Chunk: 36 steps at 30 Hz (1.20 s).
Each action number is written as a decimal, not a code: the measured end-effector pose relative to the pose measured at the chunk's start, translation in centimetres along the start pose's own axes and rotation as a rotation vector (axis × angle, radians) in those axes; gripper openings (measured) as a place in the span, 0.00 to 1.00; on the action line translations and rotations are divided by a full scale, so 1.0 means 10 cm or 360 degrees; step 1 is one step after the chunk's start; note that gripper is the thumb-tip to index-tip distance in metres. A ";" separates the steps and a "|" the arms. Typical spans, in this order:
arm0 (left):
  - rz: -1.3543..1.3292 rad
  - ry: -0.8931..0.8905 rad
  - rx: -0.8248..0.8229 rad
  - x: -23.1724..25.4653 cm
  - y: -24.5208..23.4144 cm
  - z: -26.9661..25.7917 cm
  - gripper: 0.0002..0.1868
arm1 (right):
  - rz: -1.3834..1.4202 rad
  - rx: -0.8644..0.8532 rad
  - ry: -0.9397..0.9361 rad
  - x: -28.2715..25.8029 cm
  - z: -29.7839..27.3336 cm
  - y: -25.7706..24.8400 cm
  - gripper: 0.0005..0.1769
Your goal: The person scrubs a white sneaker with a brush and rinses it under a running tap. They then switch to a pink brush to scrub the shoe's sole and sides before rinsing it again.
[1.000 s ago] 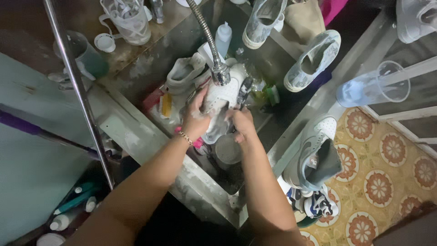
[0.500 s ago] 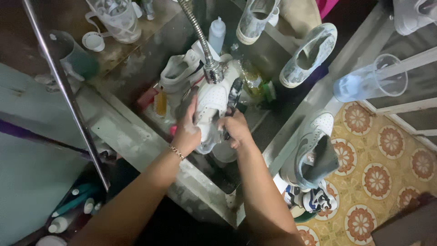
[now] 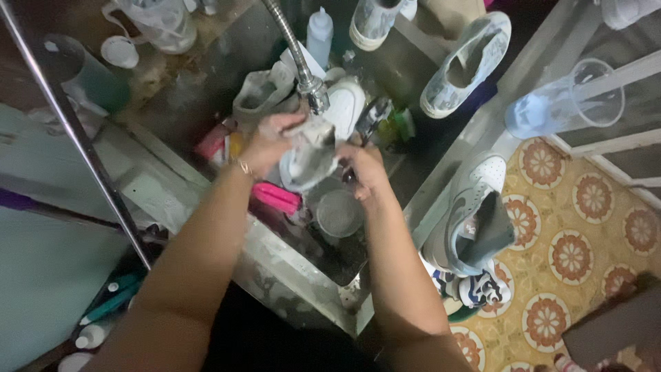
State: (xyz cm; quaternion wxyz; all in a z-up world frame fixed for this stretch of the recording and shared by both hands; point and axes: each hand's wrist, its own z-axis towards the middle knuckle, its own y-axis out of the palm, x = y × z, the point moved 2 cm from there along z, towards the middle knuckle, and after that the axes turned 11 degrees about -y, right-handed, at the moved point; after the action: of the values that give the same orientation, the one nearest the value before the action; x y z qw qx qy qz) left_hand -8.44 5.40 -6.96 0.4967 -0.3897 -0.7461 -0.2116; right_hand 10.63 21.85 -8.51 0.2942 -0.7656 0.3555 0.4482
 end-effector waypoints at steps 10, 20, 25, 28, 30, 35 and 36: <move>-0.0517 -0.0267 -0.0118 0.22 0.27 0.35 0.17 | 0.0212 0.0248 0.0048 -1.04 -0.76 -0.09 0.50; -0.1036 -0.0722 -0.0442 -0.14 0.16 0.89 0.17 | 0.0147 0.0396 -0.0199 -0.80 -0.46 -0.14 0.47; -0.1182 -0.0576 -0.0587 -0.51 0.20 1.23 0.09 | 0.0049 0.0428 -0.0324 -0.68 -0.38 -0.10 0.41; -0.1171 -0.0466 -0.0595 -0.01 0.24 0.87 0.12 | 0.0071 0.0387 -0.0415 -0.35 -0.03 -0.24 0.41; -0.1269 -0.0493 -0.0540 -0.26 0.25 1.06 0.14 | 0.0130 0.0379 -0.0446 -0.59 -0.28 -0.17 0.35; -0.1428 -0.0437 -0.1153 0.11 0.10 1.02 0.05 | 0.0172 0.0318 -0.0569 -0.22 0.00 -0.27 0.30; -0.1372 -0.0303 -0.1071 0.39 0.14 0.81 0.08 | 0.0226 0.0324 -0.0574 -0.26 -0.03 -0.25 0.29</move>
State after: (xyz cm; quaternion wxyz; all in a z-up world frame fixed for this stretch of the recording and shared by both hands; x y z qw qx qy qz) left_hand -12.78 13.40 -6.85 0.1436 -0.2036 -0.7708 -0.5863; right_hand 11.94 23.79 -5.74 0.3965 -0.6125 0.3935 0.5593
